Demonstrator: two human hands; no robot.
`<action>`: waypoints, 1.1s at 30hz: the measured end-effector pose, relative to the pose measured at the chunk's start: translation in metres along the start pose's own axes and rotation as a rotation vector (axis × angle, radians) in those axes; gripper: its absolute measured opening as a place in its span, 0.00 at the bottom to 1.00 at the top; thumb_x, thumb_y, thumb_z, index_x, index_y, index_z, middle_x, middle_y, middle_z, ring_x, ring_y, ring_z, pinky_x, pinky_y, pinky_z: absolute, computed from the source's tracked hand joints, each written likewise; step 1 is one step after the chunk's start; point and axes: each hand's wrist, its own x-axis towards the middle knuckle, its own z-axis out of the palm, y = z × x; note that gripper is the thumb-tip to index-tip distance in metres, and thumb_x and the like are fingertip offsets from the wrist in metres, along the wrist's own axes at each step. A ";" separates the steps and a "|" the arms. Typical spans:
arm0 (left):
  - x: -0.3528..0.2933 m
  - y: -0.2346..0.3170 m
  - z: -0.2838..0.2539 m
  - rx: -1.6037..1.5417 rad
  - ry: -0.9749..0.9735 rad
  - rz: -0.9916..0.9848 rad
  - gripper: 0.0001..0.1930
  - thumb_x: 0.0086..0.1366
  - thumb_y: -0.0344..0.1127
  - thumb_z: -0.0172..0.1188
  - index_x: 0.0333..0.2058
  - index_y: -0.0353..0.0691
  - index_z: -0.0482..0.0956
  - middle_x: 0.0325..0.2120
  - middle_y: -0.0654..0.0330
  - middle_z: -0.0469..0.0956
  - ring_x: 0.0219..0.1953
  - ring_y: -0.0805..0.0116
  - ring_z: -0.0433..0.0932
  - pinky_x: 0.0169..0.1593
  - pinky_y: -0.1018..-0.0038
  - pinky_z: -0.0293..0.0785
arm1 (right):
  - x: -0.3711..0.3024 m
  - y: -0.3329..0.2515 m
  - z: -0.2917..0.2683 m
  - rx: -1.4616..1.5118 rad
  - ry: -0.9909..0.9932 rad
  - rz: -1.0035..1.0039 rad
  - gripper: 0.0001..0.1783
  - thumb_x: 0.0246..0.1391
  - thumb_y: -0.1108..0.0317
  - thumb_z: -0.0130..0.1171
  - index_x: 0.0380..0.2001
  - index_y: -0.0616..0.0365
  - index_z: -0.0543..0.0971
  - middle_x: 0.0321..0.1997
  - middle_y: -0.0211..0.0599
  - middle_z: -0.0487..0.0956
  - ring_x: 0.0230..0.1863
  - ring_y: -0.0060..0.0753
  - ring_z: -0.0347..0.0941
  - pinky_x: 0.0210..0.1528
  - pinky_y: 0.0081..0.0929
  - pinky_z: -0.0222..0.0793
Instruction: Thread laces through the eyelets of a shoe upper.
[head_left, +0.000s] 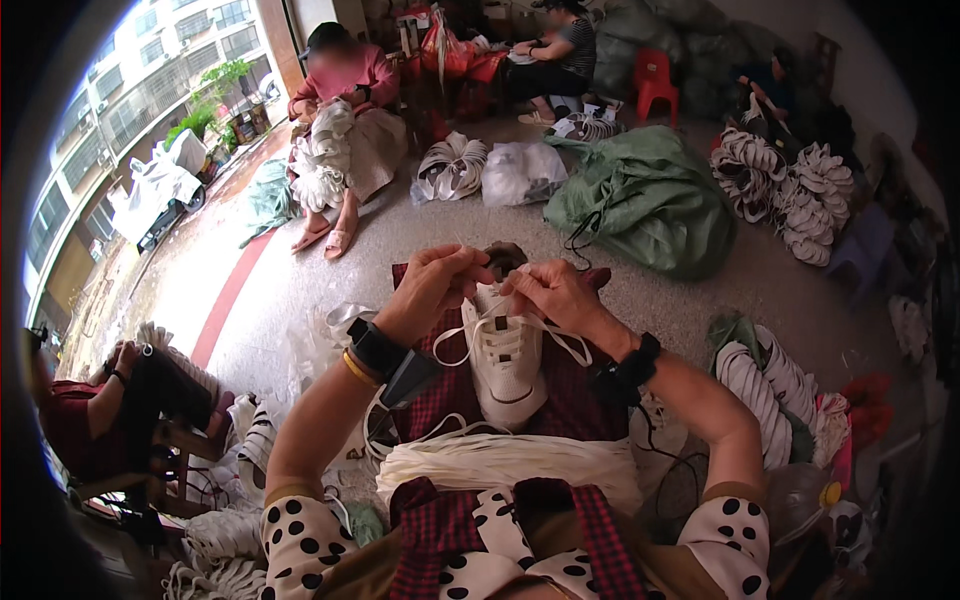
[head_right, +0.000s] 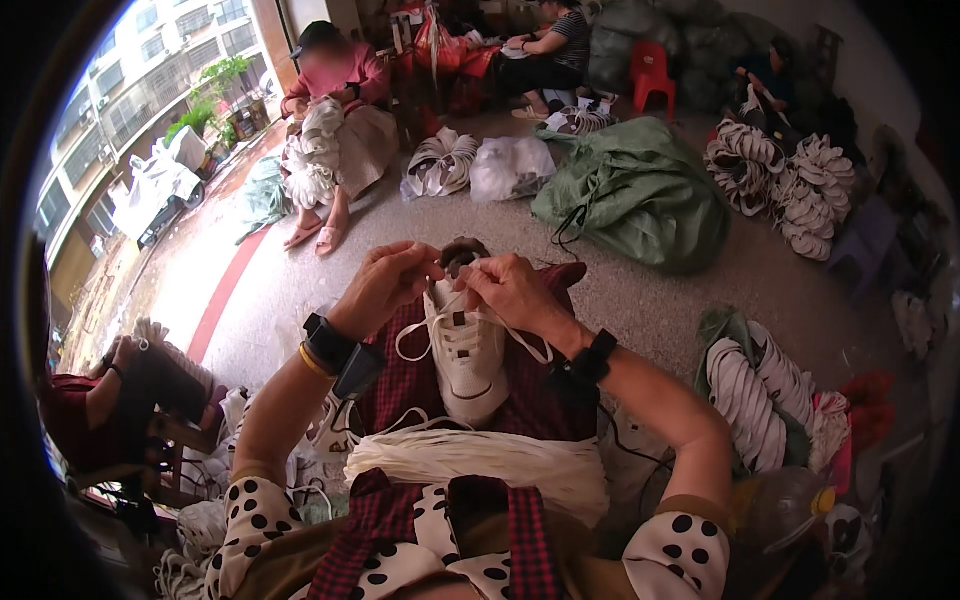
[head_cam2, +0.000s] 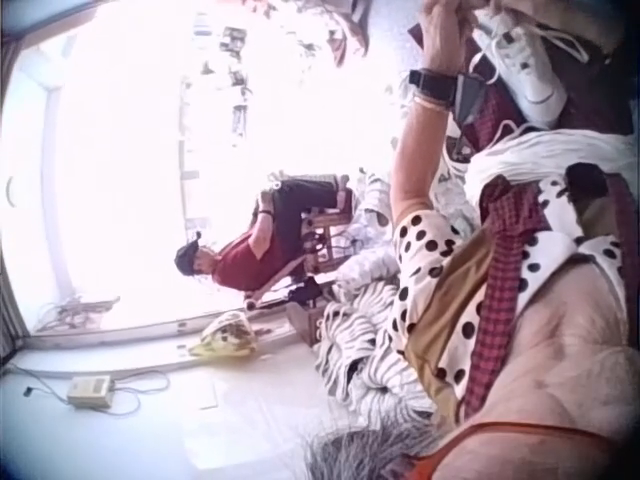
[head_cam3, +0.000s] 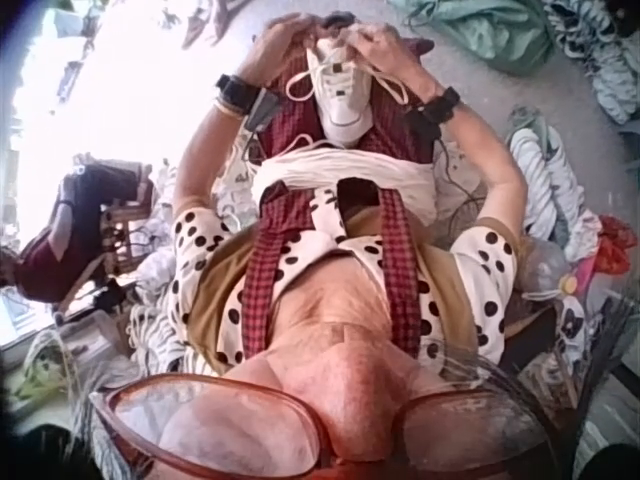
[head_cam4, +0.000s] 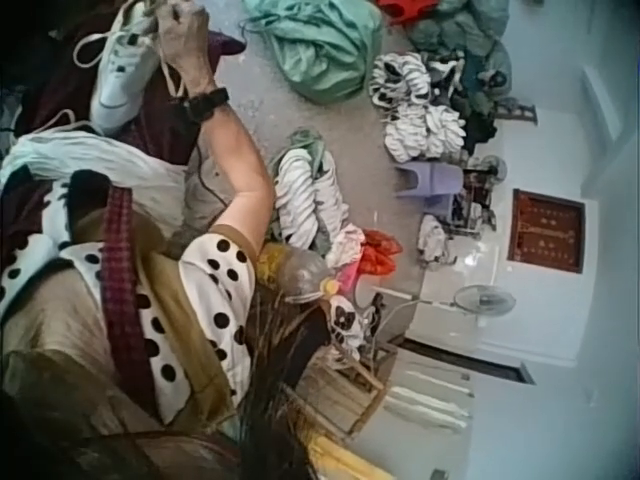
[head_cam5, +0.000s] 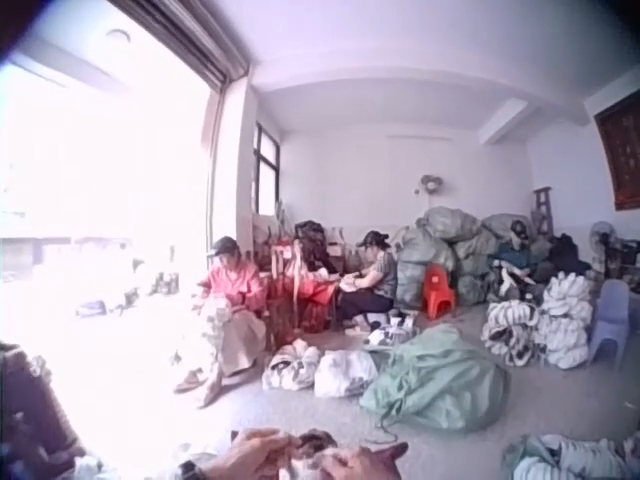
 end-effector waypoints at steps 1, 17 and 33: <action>0.000 -0.001 0.000 0.020 0.000 -0.012 0.16 0.74 0.42 0.51 0.44 0.34 0.77 0.33 0.64 0.81 0.27 0.85 0.72 0.29 0.89 0.67 | -0.001 0.007 -0.001 0.038 -0.036 -0.043 0.18 0.68 0.59 0.53 0.35 0.63 0.84 0.23 0.27 0.81 0.22 0.13 0.71 0.25 0.18 0.66; 0.010 -0.006 -0.001 0.064 -0.036 0.017 0.15 0.73 0.41 0.53 0.43 0.35 0.80 0.31 0.65 0.82 0.27 0.83 0.73 0.32 0.87 0.70 | -0.002 -0.001 0.001 -0.035 -0.044 -0.040 0.19 0.67 0.55 0.55 0.37 0.60 0.85 0.25 0.27 0.81 0.26 0.14 0.73 0.29 0.19 0.67; -0.005 0.004 0.026 0.435 -0.249 0.295 0.11 0.71 0.36 0.56 0.37 0.34 0.82 0.25 0.67 0.79 0.25 0.83 0.74 0.29 0.83 0.69 | 0.047 0.008 -0.027 -0.181 -0.327 -0.235 0.14 0.43 0.64 0.61 0.32 0.60 0.85 0.25 0.37 0.82 0.27 0.24 0.76 0.27 0.30 0.68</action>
